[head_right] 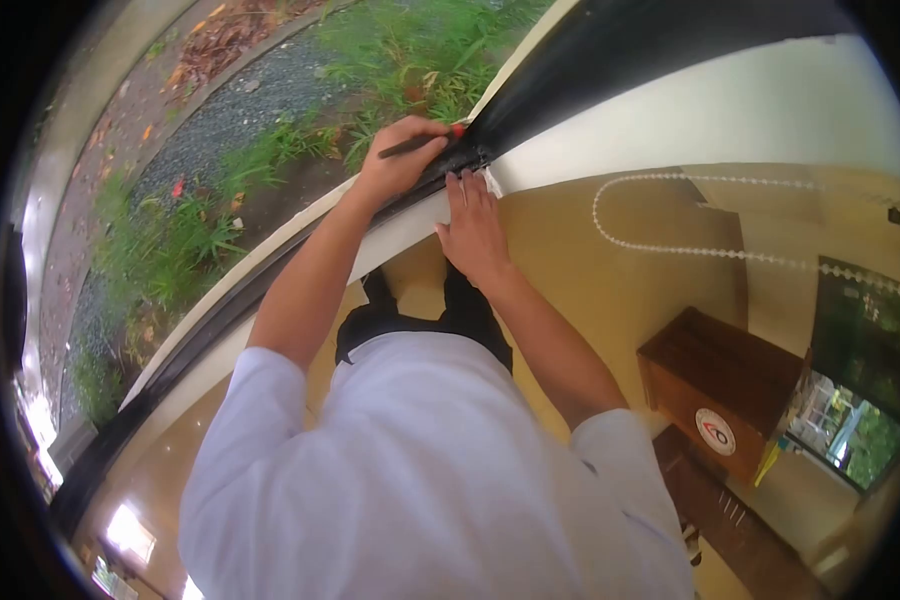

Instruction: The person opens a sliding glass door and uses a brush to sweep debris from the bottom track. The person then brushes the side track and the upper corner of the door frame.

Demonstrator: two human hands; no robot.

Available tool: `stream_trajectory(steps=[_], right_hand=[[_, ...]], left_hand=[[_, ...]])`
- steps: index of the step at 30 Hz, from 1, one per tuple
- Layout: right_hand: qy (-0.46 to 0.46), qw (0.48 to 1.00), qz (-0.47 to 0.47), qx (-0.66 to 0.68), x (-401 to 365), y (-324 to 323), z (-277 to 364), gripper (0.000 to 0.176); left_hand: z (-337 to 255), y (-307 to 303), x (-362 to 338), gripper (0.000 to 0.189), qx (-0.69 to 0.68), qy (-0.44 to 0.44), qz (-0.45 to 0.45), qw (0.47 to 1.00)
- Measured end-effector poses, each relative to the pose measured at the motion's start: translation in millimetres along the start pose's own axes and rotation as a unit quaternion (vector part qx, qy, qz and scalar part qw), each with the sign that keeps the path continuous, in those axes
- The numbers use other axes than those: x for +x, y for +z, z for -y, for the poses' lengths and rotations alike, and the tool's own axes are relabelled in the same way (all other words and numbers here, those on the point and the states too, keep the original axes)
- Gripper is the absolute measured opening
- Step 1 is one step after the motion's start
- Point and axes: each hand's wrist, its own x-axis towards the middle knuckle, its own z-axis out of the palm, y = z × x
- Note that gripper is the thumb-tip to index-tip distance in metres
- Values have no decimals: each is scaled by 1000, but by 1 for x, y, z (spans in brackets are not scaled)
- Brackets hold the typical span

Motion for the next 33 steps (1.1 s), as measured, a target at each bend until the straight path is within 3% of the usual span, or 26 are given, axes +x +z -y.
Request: stream_trajectory(steps=[2,3,6,8,9,11,12,13,15,16,17,19,21,23,25,29,33], right_hand=[[48,999,-8,8,-15,4,9,83],[55,998,-8,1,-20,5,12,83],[95,995,-16,4,-28,6,24,82],[117,993,-17,17,-34,10,34,81],[121,992,-18,20,-36,11,40,81],[157,987,2,36,-34,7,46,80],[162,986,1,40,-35,7,50,80],[176,983,-14,41,-37,5,53,80],[189,981,-24,45,-41,7,58,79],[183,982,-21,37,-38,9,58,79],[175,984,-18,28,-35,10,59,79],[173,984,-33,36,-29,11,62,79],[173,984,-33,39,-34,10,66,79],[154,985,-47,56,-28,13,69,78],[134,988,-49,55,-24,16,70,77],[103,989,-62,83,-20,23,69,76],[37,990,-79,113,-4,27,64,75]], left_hand=[[-4,-3,15,21,-99,-7,-13,995],[-1,-18,17,20,-126,64,-50,989],[17,-69,23,19,-104,65,28,992],[48,-76,30,19,-61,104,215,969],[64,-75,40,19,-59,104,220,968],[61,-83,57,19,34,268,87,959],[61,-83,61,18,-29,164,77,983],[49,-80,59,18,-28,162,82,983],[36,-76,52,17,-106,86,188,973],[74,-59,49,16,-122,144,249,950],[72,-68,46,14,-49,94,282,953],[67,-84,64,16,86,33,255,962],[58,-70,73,19,79,-18,254,964],[49,-53,68,19,-32,-85,204,975],[54,-65,38,22,37,0,204,978],[65,-220,-65,26,50,-185,66,979],[59,-358,-228,26,134,-397,-142,897]])
